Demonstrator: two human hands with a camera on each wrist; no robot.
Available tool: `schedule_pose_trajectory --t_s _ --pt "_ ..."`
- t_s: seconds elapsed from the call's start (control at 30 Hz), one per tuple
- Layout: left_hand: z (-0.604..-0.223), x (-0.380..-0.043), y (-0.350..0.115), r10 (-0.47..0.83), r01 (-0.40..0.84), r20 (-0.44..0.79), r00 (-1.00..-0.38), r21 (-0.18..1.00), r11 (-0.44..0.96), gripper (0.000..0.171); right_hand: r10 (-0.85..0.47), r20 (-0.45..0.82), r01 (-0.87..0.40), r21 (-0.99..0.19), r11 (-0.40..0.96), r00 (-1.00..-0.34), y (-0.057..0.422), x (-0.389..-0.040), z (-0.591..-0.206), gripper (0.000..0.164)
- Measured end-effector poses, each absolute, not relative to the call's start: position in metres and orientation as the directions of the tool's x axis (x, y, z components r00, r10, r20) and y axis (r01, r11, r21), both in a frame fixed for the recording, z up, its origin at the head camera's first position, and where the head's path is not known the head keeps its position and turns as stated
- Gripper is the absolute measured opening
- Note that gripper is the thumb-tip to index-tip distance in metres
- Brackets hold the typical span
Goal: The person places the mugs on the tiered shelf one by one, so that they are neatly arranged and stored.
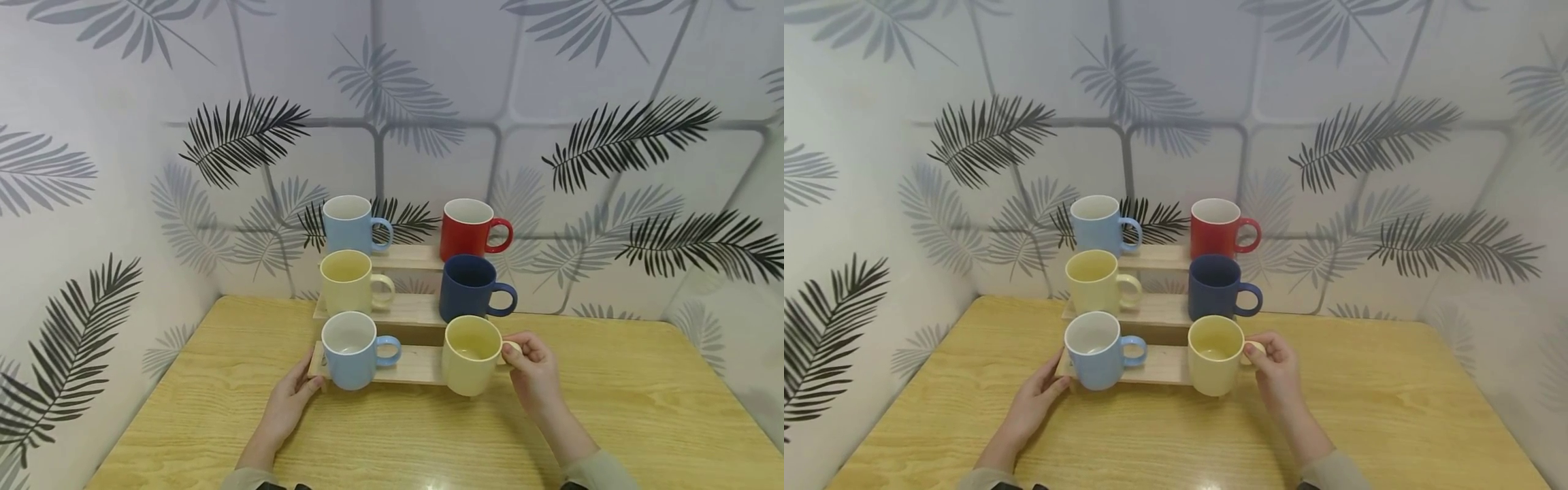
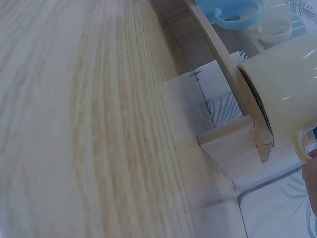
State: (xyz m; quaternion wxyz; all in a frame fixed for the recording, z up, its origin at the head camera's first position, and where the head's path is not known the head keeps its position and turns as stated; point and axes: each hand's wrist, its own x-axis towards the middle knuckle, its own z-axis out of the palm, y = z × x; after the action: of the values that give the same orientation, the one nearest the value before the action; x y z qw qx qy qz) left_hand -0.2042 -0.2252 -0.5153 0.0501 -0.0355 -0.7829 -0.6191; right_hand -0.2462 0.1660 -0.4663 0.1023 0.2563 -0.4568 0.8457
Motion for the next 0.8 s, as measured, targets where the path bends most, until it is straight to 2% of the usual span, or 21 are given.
schedule_pose_trajectory --t_s 0.63,0.8 --pt "-0.5152 -0.2015 -0.2252 -0.01 0.122 0.13 -0.991 0.956 0.268 0.059 -0.117 0.555 -0.412 -0.727 -0.55 -0.824 0.1718 -0.2463 -0.4704 0.026" --pt "-0.5177 -0.2038 -0.2277 0.002 0.176 0.186 -0.983 0.927 0.332 0.059 -0.121 0.555 -0.413 -0.73 -0.545 -0.823 0.1707 -0.2469 -0.4703 0.025"
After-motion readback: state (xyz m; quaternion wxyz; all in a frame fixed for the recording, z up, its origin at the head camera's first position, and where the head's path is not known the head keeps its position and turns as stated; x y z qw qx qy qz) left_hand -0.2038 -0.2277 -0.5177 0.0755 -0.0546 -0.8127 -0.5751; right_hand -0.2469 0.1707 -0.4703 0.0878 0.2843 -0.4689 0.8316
